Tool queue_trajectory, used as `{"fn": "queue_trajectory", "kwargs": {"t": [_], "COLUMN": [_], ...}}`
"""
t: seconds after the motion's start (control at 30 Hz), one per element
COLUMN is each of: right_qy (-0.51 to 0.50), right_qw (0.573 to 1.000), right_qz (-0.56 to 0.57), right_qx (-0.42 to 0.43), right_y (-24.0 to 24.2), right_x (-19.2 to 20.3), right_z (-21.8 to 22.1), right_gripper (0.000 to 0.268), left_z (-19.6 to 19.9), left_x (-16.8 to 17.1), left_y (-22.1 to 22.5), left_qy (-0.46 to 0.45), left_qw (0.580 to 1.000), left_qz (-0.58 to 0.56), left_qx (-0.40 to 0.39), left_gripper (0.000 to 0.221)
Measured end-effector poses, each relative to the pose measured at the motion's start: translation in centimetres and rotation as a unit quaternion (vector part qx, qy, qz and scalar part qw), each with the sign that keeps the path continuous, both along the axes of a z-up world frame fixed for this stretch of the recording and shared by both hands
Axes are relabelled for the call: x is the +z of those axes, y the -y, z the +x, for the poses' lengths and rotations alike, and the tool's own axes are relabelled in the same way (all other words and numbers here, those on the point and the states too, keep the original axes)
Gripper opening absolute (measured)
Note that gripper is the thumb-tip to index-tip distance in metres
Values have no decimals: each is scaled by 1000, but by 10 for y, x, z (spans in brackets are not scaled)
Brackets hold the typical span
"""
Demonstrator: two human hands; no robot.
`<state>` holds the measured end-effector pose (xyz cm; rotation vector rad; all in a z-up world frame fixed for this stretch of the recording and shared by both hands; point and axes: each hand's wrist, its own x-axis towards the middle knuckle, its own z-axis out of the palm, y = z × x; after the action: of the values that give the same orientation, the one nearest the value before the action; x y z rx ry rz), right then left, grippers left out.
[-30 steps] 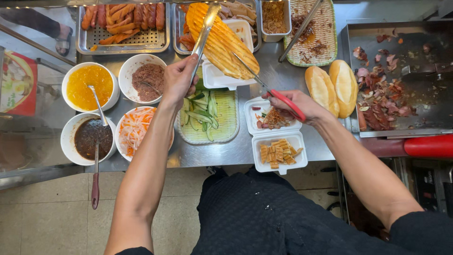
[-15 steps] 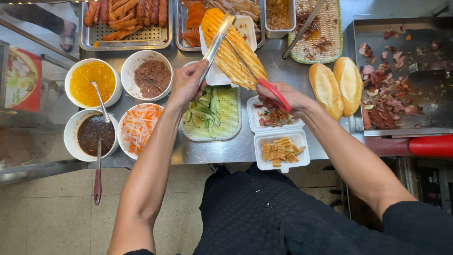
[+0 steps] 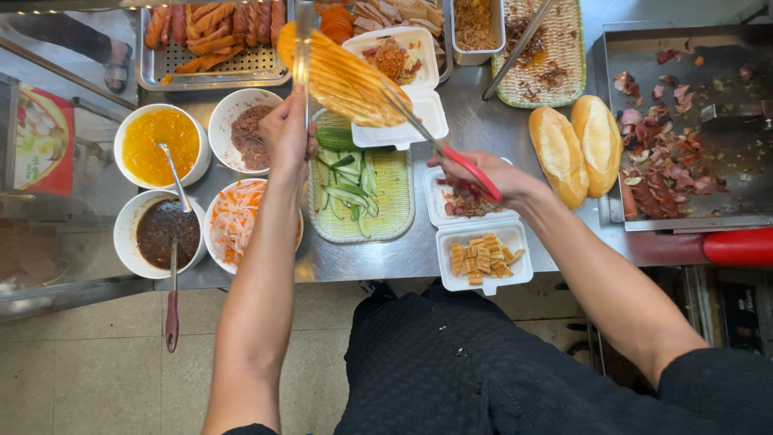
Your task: The person prepares take-out food boxes by cutting cucumber slices, adding assorted meats and vegetables with tongs and scissors, sprinkling topping from a jar, and then cutting up a grilled kebab with scissors to place inside before adding sauce.
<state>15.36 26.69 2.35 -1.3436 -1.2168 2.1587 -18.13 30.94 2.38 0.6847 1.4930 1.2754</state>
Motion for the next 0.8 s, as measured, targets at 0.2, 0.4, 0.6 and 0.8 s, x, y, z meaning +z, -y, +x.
{"fn": "queue_trajectory", "kwargs": {"t": [0.2, 0.4, 0.6, 0.8], "right_qy": [-113, -119, -73, -57], "right_qw": [988, 980, 983, 988], "right_qz": [-84, -80, -88, -47], "right_qx": [-62, -138, -143, -138], "right_y": [43, 29, 37, 28], "right_x": [-15, -33, -42, -53], "right_z": [-26, -37, -38, -40], "right_gripper": [56, 63, 66, 68], "left_z": [60, 98, 97, 97], "left_x": [-30, -43, -43, -44], "left_y": [27, 63, 79, 84], "left_qy": [93, 137, 112, 110], "left_qw": [974, 962, 966, 966], "left_qz": [31, -1, -32, -32], "left_qx": [203, 235, 230, 232], "left_gripper": [41, 46, 45, 46]}}
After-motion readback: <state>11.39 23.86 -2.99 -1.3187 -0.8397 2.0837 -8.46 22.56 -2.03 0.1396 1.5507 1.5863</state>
